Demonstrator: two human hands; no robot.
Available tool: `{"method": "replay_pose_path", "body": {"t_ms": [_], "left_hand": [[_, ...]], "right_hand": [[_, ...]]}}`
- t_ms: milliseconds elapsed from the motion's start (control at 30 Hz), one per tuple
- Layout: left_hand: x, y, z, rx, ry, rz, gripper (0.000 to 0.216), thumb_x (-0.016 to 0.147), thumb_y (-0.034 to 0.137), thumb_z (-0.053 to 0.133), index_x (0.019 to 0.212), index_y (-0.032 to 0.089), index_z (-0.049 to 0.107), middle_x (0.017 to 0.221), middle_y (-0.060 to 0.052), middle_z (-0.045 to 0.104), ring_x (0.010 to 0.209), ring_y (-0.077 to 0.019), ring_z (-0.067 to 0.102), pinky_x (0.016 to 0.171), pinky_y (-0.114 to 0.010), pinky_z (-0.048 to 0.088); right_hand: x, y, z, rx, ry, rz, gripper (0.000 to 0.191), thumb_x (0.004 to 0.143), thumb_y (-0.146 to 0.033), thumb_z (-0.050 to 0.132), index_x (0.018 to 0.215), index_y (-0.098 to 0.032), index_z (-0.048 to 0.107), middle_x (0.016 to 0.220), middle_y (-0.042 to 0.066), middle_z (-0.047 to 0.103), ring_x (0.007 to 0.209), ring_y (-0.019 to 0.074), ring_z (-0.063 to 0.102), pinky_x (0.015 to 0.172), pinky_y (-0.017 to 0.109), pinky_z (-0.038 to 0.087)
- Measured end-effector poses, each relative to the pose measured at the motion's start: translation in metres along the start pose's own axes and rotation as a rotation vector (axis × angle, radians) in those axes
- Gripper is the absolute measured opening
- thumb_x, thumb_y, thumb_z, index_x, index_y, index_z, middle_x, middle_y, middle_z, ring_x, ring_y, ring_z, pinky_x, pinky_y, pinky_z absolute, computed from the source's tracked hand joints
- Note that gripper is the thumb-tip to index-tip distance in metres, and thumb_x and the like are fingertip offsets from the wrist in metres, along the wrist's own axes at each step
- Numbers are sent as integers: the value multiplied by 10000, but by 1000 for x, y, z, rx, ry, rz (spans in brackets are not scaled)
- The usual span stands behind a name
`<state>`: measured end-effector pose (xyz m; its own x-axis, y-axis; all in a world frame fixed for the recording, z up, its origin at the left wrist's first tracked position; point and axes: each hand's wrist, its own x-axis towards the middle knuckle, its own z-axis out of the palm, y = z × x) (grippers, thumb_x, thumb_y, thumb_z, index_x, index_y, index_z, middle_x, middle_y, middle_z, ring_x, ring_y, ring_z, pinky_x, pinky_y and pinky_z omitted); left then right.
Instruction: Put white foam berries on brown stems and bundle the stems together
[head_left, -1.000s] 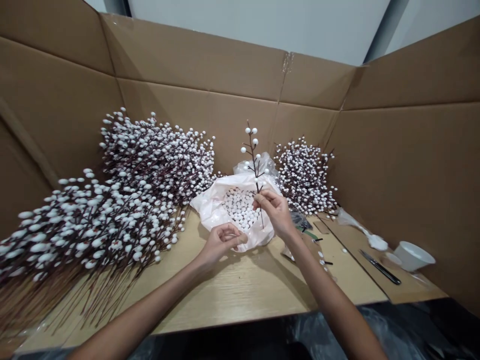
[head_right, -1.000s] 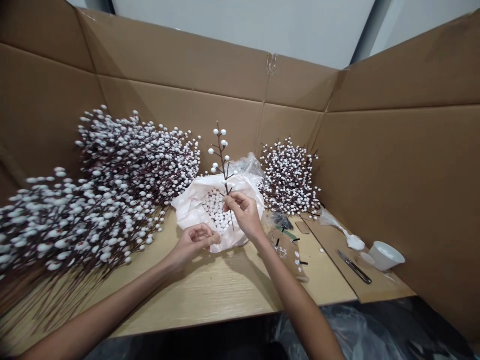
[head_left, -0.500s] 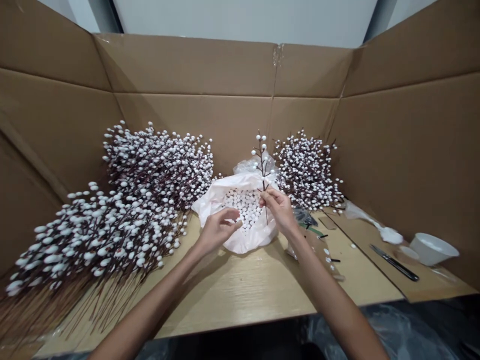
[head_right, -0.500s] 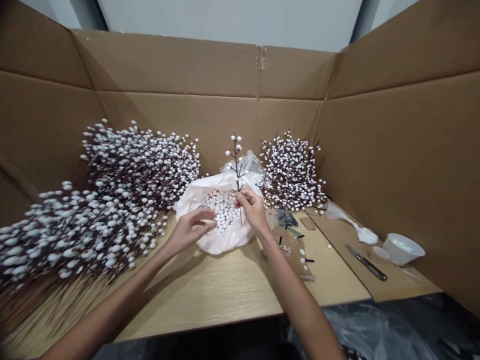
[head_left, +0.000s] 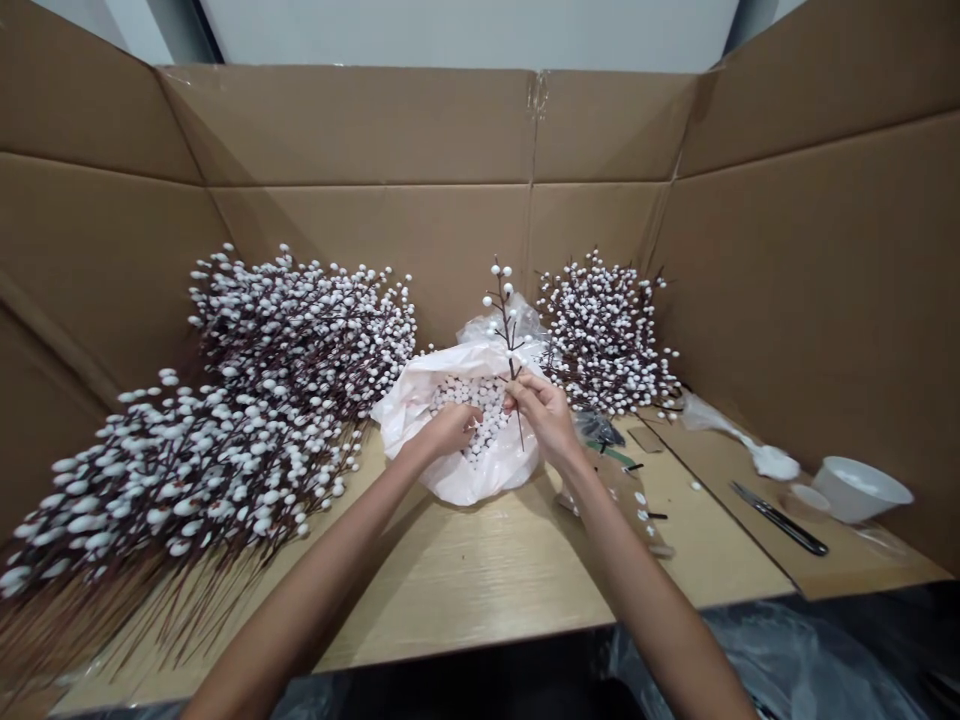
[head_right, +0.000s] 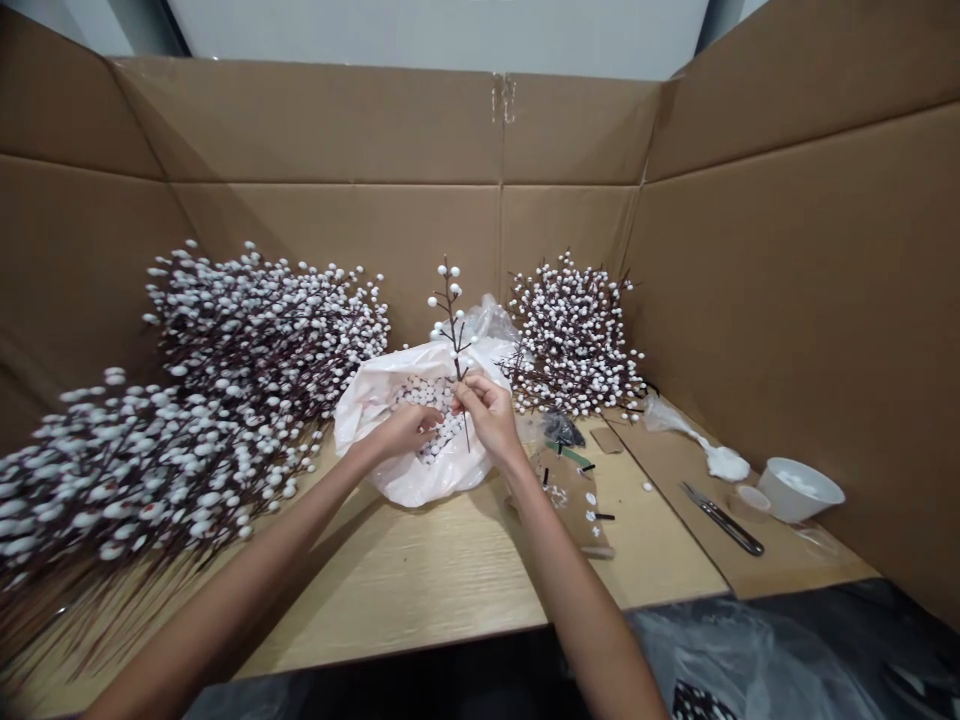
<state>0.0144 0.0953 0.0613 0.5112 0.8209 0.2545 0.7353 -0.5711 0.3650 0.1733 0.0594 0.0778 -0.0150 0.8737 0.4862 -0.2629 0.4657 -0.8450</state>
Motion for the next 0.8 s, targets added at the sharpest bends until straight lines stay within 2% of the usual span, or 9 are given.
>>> {"method": "replay_pose_path", "body": {"t_ms": [267,467,633,733,800], "left_hand": [[6,-2,8,-94,54,-35,191,644,56,503,716,147,655,668,-40,654,612,-175,560,585,-240,367],[8,-1,17,-239,84,-52,143,611,58,525,639,147,633,561,-19,607,535,-162,531,578,-259,391],[1,3,1,-446,177,-88,170,633,147,584,798,139,625,777,-71,673,726,-188,617,676,-279,474],[-14,11,-19,-690,219,-142,269,659,250,615,905,142,599,877,-91,679,798,-196,644,705,-303,511],[-26,17,-33,-1075,210,-253,309,619,252,671,905,159,602,823,-65,689,779,-195,659,745,-328,515]], "right_hand": [[0,-3,-1,6,-13,6,224,716,-356,635,610,-169,571,572,-30,533,560,96,497,584,235,397],[1,-2,-1,7,-20,12,215,712,-346,638,613,-167,572,565,-30,548,545,93,496,571,232,398],[0,-5,0,-11,-28,17,220,715,-358,634,617,-173,565,564,-31,549,548,97,505,579,239,410],[-2,-11,1,-21,-54,-8,216,727,-348,626,610,-177,565,569,-28,543,555,101,509,576,244,415],[-5,-15,3,-45,-73,-22,207,738,-335,616,610,-180,565,575,-26,540,563,104,510,580,249,417]]}}
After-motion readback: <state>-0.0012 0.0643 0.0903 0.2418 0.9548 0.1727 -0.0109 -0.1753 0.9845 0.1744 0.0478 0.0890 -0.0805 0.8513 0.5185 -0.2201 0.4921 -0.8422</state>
